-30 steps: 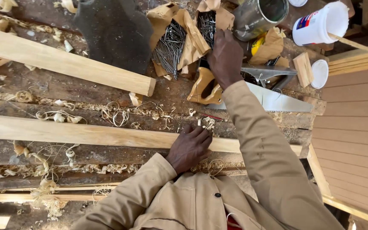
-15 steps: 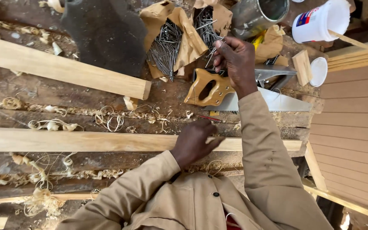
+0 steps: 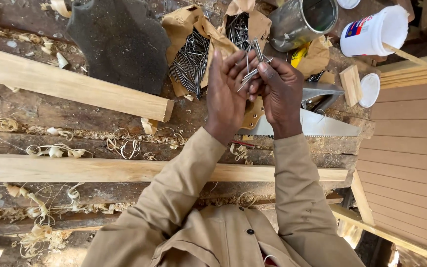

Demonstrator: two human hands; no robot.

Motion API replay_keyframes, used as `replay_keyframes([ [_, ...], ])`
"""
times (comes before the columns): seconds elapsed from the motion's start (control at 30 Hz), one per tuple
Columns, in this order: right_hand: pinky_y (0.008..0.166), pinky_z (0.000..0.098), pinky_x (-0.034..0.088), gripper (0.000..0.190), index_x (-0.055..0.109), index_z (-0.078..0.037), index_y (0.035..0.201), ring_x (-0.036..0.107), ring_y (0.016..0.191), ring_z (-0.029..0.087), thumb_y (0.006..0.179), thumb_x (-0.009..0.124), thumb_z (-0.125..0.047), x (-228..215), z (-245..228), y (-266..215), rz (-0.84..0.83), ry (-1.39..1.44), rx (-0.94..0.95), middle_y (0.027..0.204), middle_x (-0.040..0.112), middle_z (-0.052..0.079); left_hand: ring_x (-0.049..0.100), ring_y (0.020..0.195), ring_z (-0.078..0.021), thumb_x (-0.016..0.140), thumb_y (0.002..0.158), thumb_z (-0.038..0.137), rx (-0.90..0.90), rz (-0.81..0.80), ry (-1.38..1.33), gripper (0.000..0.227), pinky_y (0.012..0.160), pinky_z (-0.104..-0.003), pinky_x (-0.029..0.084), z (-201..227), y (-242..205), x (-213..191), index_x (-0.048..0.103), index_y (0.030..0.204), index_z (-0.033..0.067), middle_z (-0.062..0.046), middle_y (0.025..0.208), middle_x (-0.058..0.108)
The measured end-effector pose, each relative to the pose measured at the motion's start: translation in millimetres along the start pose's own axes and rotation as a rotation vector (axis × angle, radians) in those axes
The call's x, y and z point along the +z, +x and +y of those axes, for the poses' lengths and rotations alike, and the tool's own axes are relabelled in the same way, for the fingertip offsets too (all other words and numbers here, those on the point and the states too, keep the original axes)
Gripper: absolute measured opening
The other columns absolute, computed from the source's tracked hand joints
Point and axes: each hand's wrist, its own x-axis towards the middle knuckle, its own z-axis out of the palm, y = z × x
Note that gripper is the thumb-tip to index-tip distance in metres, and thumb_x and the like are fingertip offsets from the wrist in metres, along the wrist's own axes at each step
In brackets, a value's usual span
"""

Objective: Measuring, sawing, hammering, and applying glue to wooden beams for furniture construction.

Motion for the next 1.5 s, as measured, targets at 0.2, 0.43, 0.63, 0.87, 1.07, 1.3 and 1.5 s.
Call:
replay_keyframes([
  [0.2, 0.056, 0.0277, 0.059, 0.017, 0.068, 0.005, 0.106, 0.069, 0.066, 0.014, 0.103, 0.071, -0.012, 3, -10, -13, -0.057, -0.261, 0.022, 0.087, 0.072, 0.012, 0.069, 0.114, -0.0258, 0.032, 0.112, 0.047, -0.047, -0.066, -0.211, 0.062, 0.102, -0.039, 0.057, 13, 14, 11, 0.045, 0.143, -0.0052, -0.023, 0.13, 0.064],
  [0.43, 0.056, 0.0259, 0.058, 0.017, 0.064, 0.002, 0.108, 0.069, 0.067, 0.012, 0.1, 0.075, -0.008, 20, -1, -19, -0.009, -0.35, -0.112, 0.085, 0.071, 0.01, 0.069, 0.105, -0.0227, 0.034, 0.119, 0.037, 0.009, -0.177, -0.287, 0.05, 0.093, -0.035, 0.06, 6, 25, -14, 0.054, 0.14, -0.0039, -0.019, 0.127, 0.068],
  [0.63, 0.056, 0.0235, 0.055, 0.009, 0.071, 0.002, 0.109, 0.067, 0.067, 0.011, 0.104, 0.073, -0.005, 41, 6, -34, -0.053, -0.573, -0.219, 0.091, 0.072, 0.01, 0.059, 0.074, -0.0126, 0.039, 0.118, 0.035, -0.012, -0.137, -0.503, 0.042, 0.063, -0.026, 0.05, 13, 29, -33, 0.061, 0.12, -0.0003, -0.005, 0.089, 0.063],
  [0.87, 0.071, 0.0255, 0.058, 0.014, 0.073, -0.003, 0.114, 0.07, 0.084, 0.013, 0.105, 0.074, -0.013, 60, 6, -55, -0.078, -0.975, -0.491, 0.104, 0.072, 0.01, 0.043, 0.055, -0.0072, 0.042, 0.115, 0.039, -0.075, -0.27, -0.645, 0.041, 0.048, -0.022, 0.039, 29, 27, -44, 0.06, 0.106, 0.0037, 0.003, 0.067, 0.041],
  [1.07, 0.072, 0.0294, 0.057, 0.021, 0.074, -0.003, 0.114, 0.069, 0.079, 0.015, 0.103, 0.07, -0.02, 36, 13, -36, -0.025, -0.975, -0.569, 0.096, 0.073, 0.009, 0.045, 0.058, -0.0075, 0.043, 0.118, 0.03, -0.256, -0.166, -0.752, 0.033, 0.05, -0.022, 0.042, 28, 23, -52, 0.058, 0.105, 0.0037, 0.003, 0.067, 0.043],
  [1.3, 0.061, 0.042, 0.05, 0.026, 0.067, -0.002, 0.102, 0.063, 0.066, 0.026, 0.08, 0.079, -0.008, -21, 67, 46, 0.117, -1.436, -0.528, 0.073, 0.066, 0.01, 0.053, 0.063, -0.0095, 0.046, 0.113, 0.033, -0.454, 0.304, -0.456, 0.032, 0.053, -0.021, 0.046, 45, 7, -34, 0.057, 0.102, 0.0051, -0.001, 0.074, 0.052],
  [1.5, 0.055, 0.0382, 0.052, 0.019, 0.063, -0.003, 0.089, 0.065, 0.06, 0.022, 0.09, 0.08, -0.012, -25, 80, 63, 0.203, -1.375, -0.411, 0.072, 0.066, 0.011, 0.047, 0.047, -0.0075, 0.056, 0.11, 0.039, -0.139, -0.021, -0.304, 0.037, 0.039, -0.022, 0.041, 41, 0, -59, 0.06, 0.092, 0.0072, 0.002, 0.062, 0.049],
])
